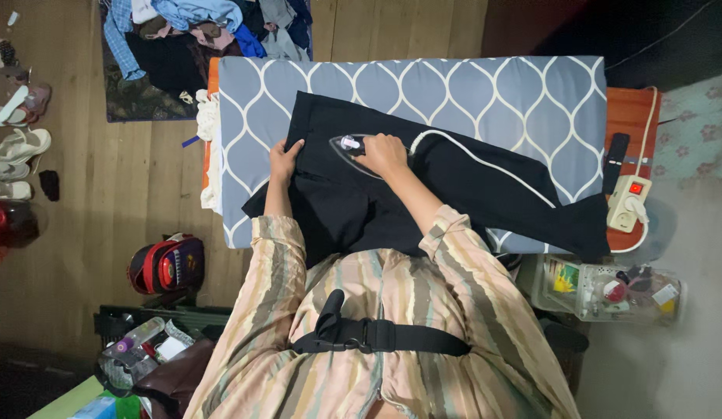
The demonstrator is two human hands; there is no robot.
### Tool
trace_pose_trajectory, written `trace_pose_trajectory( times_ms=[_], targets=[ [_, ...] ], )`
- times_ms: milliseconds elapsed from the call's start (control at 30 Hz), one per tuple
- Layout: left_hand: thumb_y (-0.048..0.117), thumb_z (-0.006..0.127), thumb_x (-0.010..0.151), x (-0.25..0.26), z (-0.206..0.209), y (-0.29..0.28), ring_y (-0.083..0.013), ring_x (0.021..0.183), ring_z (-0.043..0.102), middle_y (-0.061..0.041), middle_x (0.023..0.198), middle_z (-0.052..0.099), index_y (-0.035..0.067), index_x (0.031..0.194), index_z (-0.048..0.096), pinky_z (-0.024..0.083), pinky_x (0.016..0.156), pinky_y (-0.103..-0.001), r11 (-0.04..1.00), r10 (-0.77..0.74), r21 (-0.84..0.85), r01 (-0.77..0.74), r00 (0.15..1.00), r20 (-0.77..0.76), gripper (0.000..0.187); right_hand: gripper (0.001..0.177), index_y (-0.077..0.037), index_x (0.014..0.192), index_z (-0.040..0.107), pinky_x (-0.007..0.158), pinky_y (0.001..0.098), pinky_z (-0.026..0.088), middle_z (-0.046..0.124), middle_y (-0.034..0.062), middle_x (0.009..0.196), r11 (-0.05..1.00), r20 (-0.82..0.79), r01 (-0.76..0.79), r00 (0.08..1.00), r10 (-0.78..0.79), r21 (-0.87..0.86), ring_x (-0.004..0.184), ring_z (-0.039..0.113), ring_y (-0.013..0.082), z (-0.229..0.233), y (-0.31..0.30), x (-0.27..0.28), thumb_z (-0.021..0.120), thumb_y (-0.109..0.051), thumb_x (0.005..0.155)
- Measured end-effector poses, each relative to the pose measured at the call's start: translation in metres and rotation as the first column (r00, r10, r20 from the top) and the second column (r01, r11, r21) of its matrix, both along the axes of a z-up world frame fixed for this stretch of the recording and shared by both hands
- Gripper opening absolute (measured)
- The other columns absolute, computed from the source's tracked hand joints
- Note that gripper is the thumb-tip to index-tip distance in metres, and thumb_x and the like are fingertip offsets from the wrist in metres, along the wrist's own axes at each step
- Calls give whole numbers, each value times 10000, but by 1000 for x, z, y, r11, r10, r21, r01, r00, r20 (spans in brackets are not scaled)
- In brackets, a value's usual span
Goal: The person irons black pants on an ironing board using an iron, moving the iron across the fabric and adjusting the position of the pants by hand.
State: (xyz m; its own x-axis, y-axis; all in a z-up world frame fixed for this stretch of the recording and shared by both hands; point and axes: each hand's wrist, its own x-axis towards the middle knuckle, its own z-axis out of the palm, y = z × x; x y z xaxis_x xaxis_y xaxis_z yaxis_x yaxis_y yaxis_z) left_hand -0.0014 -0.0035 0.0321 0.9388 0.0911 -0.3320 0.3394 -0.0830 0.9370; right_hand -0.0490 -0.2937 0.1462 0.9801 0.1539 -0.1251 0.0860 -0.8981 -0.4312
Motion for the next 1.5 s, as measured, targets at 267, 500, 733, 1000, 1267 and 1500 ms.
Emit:
trace_pose_trajectory(
  times_ms=[267, 500, 733, 1000, 1267, 1500],
  targets=[
    [157, 757, 923, 1, 0, 2, -126, 776, 702, -82, 934, 767, -65, 1099, 733, 567, 717, -260, 997, -23, -68, 23, 1000, -2, 284, 395, -69, 835, 775, 662, 447, 578, 745, 157, 759, 971, 14, -222, 974, 224, -85, 728, 738, 341, 4, -8, -5, 852, -445, 739],
    [167, 774, 914, 0, 4, 0, -133, 759, 688, -87, 916, 753, -70, 1068, 733, 564, 703, -270, 1000, 21, -7, -22, 999, -38, 286, 402, -82, 887, 787, 698, 445, 578, 744, 158, 769, 998, -32, 54, 998, -54, 8, 732, 736, 352, 4, -2, 3, 851, -454, 749],
    [166, 773, 910, 1, 0, 1, -130, 755, 695, -79, 907, 758, -62, 1062, 726, 563, 702, -266, 1000, 7, -18, -8, 999, -31, 279, 408, -91, 835, 784, 686, 454, 576, 744, 152, 766, 953, -61, -281, 959, 275, -112, 743, 734, 343, -7, -19, 0, 841, -485, 746],
    [165, 765, 910, 2, -4, 4, -120, 752, 702, -69, 905, 765, -53, 1061, 741, 560, 704, -255, 1000, -5, -23, 5, 1000, 0, 266, 462, -78, 856, 782, 620, 445, 570, 737, 162, 735, 991, 53, 130, 990, -128, -34, 679, 726, 350, -3, -9, 3, 858, -521, 746],
    [161, 782, 911, 3, -7, 3, -112, 732, 670, -64, 888, 749, -68, 1048, 750, 547, 679, -257, 1000, -1, -10, 1, 1000, 10, 269, 315, -92, 903, 788, 698, 424, 587, 747, 164, 803, 972, -204, -218, 959, 196, -90, 752, 749, 324, -13, -26, 12, 842, -335, 710],
    [159, 788, 897, 5, -10, 5, -121, 740, 694, -75, 901, 763, -59, 1044, 736, 564, 693, -263, 1000, 7, -23, -7, 1000, 0, 268, 294, -88, 846, 789, 698, 455, 579, 740, 166, 788, 991, -23, -106, 994, 104, -79, 752, 733, 362, -6, -27, -10, 833, -364, 753]
  ],
)
